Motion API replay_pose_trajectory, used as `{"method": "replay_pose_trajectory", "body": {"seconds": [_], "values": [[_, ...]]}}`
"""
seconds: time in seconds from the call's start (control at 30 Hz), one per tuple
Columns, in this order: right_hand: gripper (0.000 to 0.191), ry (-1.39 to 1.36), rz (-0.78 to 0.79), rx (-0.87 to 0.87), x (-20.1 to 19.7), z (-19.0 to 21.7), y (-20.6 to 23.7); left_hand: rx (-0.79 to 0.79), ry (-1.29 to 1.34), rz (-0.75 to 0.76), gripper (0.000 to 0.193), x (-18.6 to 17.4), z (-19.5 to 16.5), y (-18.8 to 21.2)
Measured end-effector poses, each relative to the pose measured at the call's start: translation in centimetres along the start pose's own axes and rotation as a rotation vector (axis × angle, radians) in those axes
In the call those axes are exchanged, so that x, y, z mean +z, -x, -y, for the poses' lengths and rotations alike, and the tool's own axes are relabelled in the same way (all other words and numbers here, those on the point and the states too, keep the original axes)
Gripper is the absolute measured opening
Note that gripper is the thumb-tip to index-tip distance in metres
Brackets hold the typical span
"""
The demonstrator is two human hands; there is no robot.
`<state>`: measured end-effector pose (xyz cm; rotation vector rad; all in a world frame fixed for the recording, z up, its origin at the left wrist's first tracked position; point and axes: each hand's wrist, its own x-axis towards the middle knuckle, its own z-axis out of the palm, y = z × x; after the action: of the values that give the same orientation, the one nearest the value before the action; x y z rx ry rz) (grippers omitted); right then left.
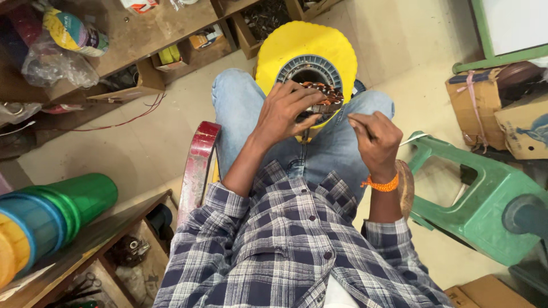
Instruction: The person sits with a yellow motor stator on their lap and uses a small tool to scrape or adjust the copper windings. They repeatedly probe and manipulate the windings with the tool while holding the stator steady. The person briefly picks up a marker and sets it down without using it.
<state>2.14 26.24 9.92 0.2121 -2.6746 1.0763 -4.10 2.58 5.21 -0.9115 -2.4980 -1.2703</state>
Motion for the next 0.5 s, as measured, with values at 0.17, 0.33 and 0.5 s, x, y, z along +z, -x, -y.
{"method": "replay_pose_trajectory", "body": {"seconds": [0.17,0.33,0.5], "values": [[0.009,-0.056,-0.016,-0.058,1.1,1.0,-3.9,-0.042,-0.014,-0.064,0.045,1.0,-0.4,0.1],[0.010,-0.118,0.021,0.001,3.0,0.6,-6.1,-0.100,-0.017,-0.077,0.049,0.3,-1.8,-0.6],[0.012,-0.099,0.014,0.092,4.3,-0.7,-6.5,-0.483,0.132,0.048,0.038,-0.1,-2.7,-3.1]]}}
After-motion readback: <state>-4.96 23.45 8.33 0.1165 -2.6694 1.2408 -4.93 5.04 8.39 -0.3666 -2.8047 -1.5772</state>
